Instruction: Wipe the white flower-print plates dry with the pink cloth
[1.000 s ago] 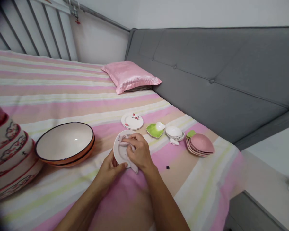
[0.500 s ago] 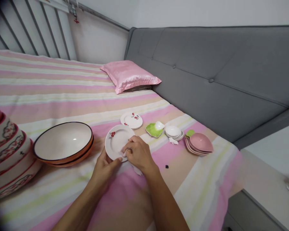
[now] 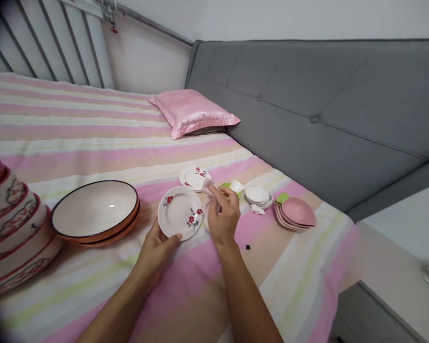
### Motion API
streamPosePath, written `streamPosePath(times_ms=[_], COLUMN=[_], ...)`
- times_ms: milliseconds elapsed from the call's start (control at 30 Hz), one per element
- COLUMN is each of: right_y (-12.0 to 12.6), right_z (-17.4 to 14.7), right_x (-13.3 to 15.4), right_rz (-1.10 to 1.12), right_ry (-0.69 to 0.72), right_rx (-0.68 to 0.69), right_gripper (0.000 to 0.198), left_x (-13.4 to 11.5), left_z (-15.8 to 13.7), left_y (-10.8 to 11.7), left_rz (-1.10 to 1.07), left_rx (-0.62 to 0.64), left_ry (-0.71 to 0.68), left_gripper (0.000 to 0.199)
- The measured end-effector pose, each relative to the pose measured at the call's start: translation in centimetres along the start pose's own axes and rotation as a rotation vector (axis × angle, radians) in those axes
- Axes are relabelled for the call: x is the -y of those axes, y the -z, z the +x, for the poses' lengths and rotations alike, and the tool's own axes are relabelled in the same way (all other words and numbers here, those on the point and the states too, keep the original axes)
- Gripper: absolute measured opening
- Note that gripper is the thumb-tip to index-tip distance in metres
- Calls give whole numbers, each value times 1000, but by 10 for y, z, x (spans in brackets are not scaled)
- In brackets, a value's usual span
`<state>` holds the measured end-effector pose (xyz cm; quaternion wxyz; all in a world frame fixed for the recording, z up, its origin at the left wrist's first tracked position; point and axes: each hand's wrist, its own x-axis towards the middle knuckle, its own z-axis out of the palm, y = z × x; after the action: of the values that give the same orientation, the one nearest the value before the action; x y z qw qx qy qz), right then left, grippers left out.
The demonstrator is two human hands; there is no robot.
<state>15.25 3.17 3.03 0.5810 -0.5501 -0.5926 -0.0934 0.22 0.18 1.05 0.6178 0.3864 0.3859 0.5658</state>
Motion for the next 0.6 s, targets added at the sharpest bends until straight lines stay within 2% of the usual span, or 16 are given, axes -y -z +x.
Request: streamPosePath(times_ms=[67, 167, 267, 333, 467, 600], right_y=[-4, -11, -16, -18, -20, -22], right_z=[-3, -11, -16, -18, -17, -18], right_x=[5, 13, 14, 11, 3, -3], right_rz=[46, 74, 34, -30, -161, -147], right_ry=[67, 148, 196, 198, 82, -68], right_rx=[35, 167, 290, 323, 336, 387], right_gripper=[36, 39, 41, 42, 44, 46], left_x=[2, 5, 8, 9, 9, 5], left_z=[1, 2, 2, 1, 0, -1], left_y=[0, 1, 1, 1, 1, -1], left_rz=[4, 23, 48, 43, 21, 15], left_rx=[36, 121, 177, 202, 222, 199], left_ry=[-23, -83, -125, -135, -130, -119], left_gripper=[75, 75, 73, 73, 76, 74])
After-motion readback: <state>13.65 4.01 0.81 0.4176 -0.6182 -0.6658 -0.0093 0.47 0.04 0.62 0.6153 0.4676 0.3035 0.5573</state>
